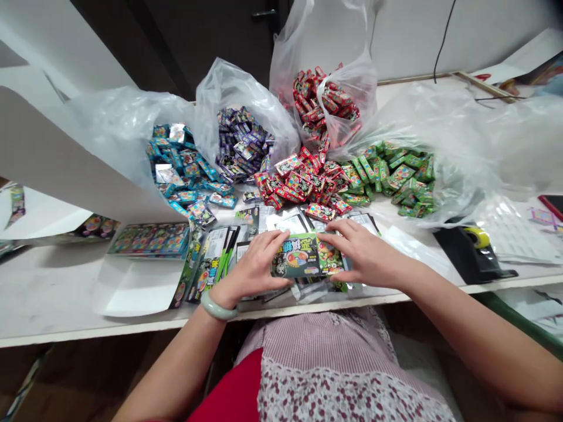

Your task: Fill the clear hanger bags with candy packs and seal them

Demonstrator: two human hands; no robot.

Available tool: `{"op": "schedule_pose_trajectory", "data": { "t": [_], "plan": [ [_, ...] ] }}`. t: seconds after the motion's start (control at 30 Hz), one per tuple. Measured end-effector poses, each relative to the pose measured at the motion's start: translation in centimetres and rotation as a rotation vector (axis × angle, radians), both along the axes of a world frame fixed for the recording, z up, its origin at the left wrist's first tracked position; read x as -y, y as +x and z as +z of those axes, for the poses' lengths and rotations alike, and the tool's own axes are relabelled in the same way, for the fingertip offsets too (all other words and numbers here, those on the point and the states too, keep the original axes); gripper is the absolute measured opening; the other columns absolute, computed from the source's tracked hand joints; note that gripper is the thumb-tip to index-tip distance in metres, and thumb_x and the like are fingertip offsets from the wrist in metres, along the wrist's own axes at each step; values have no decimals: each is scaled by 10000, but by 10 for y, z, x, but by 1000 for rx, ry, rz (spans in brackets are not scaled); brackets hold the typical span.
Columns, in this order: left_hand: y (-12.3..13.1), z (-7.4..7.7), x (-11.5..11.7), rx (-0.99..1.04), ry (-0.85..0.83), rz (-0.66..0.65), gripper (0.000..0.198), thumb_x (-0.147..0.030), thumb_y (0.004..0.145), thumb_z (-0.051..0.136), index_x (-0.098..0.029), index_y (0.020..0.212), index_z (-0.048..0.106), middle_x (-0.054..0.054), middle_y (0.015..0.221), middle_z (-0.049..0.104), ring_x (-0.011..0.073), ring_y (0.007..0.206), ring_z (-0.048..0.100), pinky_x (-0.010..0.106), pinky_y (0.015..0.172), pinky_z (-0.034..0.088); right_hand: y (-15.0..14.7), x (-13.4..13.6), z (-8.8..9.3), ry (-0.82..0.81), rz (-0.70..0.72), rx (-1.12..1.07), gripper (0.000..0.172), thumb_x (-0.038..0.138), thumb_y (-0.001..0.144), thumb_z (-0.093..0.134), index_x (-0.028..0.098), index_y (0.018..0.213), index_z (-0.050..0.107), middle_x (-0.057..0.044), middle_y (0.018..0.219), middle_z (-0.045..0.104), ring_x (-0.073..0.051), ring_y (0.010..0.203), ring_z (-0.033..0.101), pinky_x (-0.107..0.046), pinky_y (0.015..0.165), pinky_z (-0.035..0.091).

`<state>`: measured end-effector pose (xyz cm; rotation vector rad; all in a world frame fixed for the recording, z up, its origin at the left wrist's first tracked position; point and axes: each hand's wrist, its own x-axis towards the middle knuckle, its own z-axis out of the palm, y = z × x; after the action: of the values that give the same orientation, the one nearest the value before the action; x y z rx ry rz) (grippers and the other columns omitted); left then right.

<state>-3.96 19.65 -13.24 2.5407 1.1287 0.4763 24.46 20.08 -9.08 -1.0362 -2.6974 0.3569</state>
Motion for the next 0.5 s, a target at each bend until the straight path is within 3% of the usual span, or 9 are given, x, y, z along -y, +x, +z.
{"op": "schedule_pose_trajectory", "data": {
  "t": [0.2, 0.37, 0.5],
  "plan": [
    [1, -1, 4, 13, -4, -33, 969, -377, 684, 782, -192, 1467, 242, 158, 1364, 408, 342, 1269, 406, 505, 1066, 387, -1, -1, -6, -23, 54, -47, 669, 431, 707, 762, 144, 1247, 490, -166, 1208, 525, -321, 1152, 479, -481, 989, 436],
    [-4, -7, 4, 24, 6, 7, 961, -415, 699, 772, -218, 1473, 237, 161, 1361, 419, 356, 1265, 410, 531, 1052, 389, -6, -1, -24, -88, -4, -252, 880, 542, 672, 772, 172, 1357, 362, -198, 1399, 407, -323, 1339, 352, -490, 1083, 366],
    [-4, -12, 3, 46, 23, 93, 942, -402, 706, 770, -222, 1470, 249, 160, 1367, 423, 359, 1264, 418, 538, 1055, 387, -20, 13, -30, -123, -122, -310, 468, 408, 885, 595, 238, 1298, 456, -127, 1318, 533, -283, 1346, 368, -550, 1122, 280]
  ]
}}
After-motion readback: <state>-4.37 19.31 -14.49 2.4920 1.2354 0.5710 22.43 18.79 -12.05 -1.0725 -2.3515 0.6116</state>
